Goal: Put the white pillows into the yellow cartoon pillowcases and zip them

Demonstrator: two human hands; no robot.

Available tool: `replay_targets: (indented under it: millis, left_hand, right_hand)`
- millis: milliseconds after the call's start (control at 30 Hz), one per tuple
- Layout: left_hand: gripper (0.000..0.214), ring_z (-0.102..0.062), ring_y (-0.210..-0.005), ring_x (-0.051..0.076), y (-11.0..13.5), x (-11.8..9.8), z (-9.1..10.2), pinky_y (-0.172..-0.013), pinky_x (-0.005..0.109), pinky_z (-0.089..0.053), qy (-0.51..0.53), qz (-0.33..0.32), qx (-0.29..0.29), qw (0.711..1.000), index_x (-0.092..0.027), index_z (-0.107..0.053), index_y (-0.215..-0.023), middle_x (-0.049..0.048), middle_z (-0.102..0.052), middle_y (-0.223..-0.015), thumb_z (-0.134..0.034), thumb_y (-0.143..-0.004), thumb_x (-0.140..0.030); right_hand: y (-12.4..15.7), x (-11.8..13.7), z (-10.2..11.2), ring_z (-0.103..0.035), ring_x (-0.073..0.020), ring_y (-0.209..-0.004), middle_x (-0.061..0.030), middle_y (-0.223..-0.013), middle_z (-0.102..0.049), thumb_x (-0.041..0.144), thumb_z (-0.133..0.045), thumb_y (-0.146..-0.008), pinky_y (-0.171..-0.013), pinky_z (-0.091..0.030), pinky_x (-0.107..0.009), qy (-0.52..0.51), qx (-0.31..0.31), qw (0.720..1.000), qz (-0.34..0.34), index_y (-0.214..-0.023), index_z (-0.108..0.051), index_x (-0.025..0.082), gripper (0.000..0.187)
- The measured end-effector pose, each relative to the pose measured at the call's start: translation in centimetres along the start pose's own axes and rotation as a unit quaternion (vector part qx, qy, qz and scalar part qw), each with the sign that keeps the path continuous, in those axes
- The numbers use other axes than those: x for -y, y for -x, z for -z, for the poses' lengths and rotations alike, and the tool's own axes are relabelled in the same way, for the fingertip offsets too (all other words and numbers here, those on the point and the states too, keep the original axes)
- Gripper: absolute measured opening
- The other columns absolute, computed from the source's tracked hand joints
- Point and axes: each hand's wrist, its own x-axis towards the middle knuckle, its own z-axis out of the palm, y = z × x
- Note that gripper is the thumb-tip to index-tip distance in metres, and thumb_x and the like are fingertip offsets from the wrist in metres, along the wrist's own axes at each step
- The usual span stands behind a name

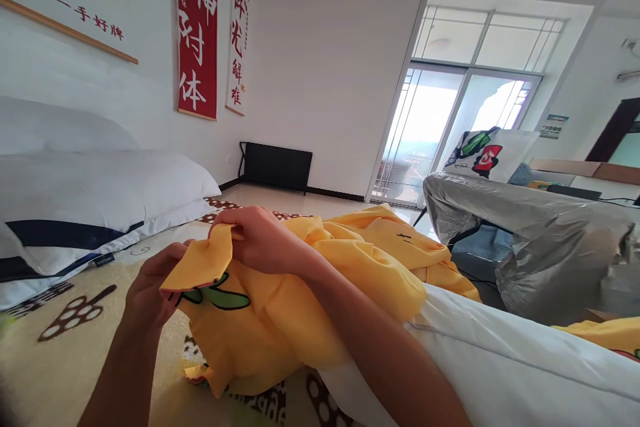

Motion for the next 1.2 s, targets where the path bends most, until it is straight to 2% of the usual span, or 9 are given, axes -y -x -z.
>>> replay_targets:
  millis: [233, 367, 533, 633, 700, 767, 900, 1000, 1200]
  left_hand:
    - [0.024, -0.046, -0.069, 0.018, 0.3, -0.1, 0.9, -0.06, 0.027, -0.043, -0.088, -0.032, 0.022, 0.995, -0.018, -0.067, -0.073, 0.0043, -0.05, -0.068, -0.078, -0.067, -0.038]
    - [0.023, -0.046, -0.071, 0.018, -0.1, -0.1, 0.3, -0.063, 0.026, -0.041, -0.069, -0.069, 0.008, 0.995, -0.02, -0.066, -0.077, 0.0036, -0.049, -0.07, -0.073, -0.072, -0.041]
    - [0.039, -0.049, -0.067, 0.019, 0.0, 0.7, 0.0, -0.061, 0.03, -0.043, 0.0, 0.045, 0.016, 0.999, -0.018, -0.063, -0.066, 0.0053, -0.052, -0.069, -0.075, -0.064, -0.055]
    - [0.043, -0.053, -0.064, 0.022, 0.9, 2.9, 1.7, -0.054, 0.031, -0.044, 0.006, 0.052, -0.086, 0.995, -0.022, -0.066, -0.069, 0.005, -0.057, -0.065, -0.077, -0.057, -0.062]
    - [0.036, -0.056, -0.064, 0.023, 1.6, 4.5, 3.1, -0.053, 0.031, -0.046, -0.001, 0.014, -0.181, 0.983, -0.025, -0.068, -0.07, 0.003, -0.06, -0.061, -0.08, -0.055, -0.055]
    - [0.029, -0.059, -0.066, 0.023, 2.0, 5.4, 3.8, -0.055, 0.031, -0.048, -0.007, -0.003, -0.226, 0.974, -0.027, -0.069, -0.071, 0.0016, -0.062, -0.06, -0.084, -0.054, -0.045]
    - [0.031, -0.062, -0.066, 0.025, 1.9, 3.7, 1.7, -0.057, 0.033, -0.052, 0.003, 0.027, -0.165, 0.986, -0.022, -0.071, -0.078, 0.0031, -0.063, -0.061, -0.08, -0.058, -0.044]
    - [0.038, -0.056, -0.054, 0.018, 1.4, 1.2, -1.1, -0.046, 0.026, -0.045, -0.003, 0.042, -0.101, 0.994, -0.019, -0.069, -0.085, 0.0023, -0.061, -0.062, -0.08, -0.057, -0.042]
    - [0.028, -0.054, -0.055, 0.014, 0.7, -0.1, -3.2, -0.045, 0.023, -0.042, 0.047, 0.067, -0.078, 0.994, -0.021, -0.063, -0.071, 0.0019, -0.062, -0.071, -0.08, -0.06, -0.041]
  right_hand:
    - [0.0, -0.9, 0.1, -0.052, -0.0107, -0.073, -0.0005, -0.076, -0.06, 0.02, -0.052, -0.081, -0.066, -0.041, -0.021, -0.049, 0.015, 0.998, 0.035, -0.077, -0.06, 0.015, 0.01]
    - [0.3, -1.0, 0.4, -0.053, -0.0114, -0.073, -0.0008, -0.075, -0.06, 0.025, -0.053, -0.084, -0.067, -0.041, -0.022, -0.041, 0.029, 0.998, 0.042, -0.077, -0.06, 0.015, 0.014]
    - [0.5, -0.7, 0.8, -0.048, -0.01, -0.068, 0.0019, -0.069, -0.055, 0.026, -0.051, -0.086, -0.064, -0.037, -0.021, -0.008, 0.025, 0.999, 0.038, -0.072, -0.057, 0.016, 0.018]
    - [0.4, -0.7, 0.4, -0.046, -0.0098, -0.067, 0.0017, -0.07, -0.054, 0.021, -0.049, -0.085, -0.064, -0.035, -0.021, 0.04, -0.018, 0.998, 0.035, -0.069, -0.053, 0.016, 0.017]
    - [0.3, -0.8, 0.0, -0.044, -0.0096, -0.067, 0.0014, -0.072, -0.054, 0.016, -0.048, -0.083, -0.065, -0.033, -0.022, 0.087, -0.046, 0.995, 0.034, -0.069, -0.05, 0.017, 0.015]
    - [0.3, -0.8, -0.3, -0.042, -0.0096, -0.066, 0.0015, -0.072, -0.052, 0.014, -0.047, -0.082, -0.064, -0.032, -0.022, 0.123, -0.063, 0.99, 0.039, -0.067, -0.045, 0.018, 0.015]
    - [0.5, -0.6, -0.7, -0.038, -0.0098, -0.063, 0.0023, -0.07, -0.047, 0.013, -0.045, -0.079, -0.061, -0.029, -0.022, 0.147, -0.079, 0.985, 0.05, -0.068, -0.036, 0.02, 0.016]
    - [0.8, -0.3, -0.8, -0.037, -0.0101, -0.063, 0.0023, -0.069, -0.045, 0.011, -0.043, -0.078, -0.061, -0.03, -0.022, 0.157, -0.081, 0.981, 0.073, -0.068, -0.032, 0.021, 0.018]
    - [1.5, 0.1, -0.5, -0.048, -0.0118, -0.073, 0.0002, -0.078, -0.056, 0.014, -0.044, -0.085, -0.069, -0.037, -0.024, 0.127, -0.036, 0.985, 0.11, -0.078, -0.045, 0.021, 0.01]
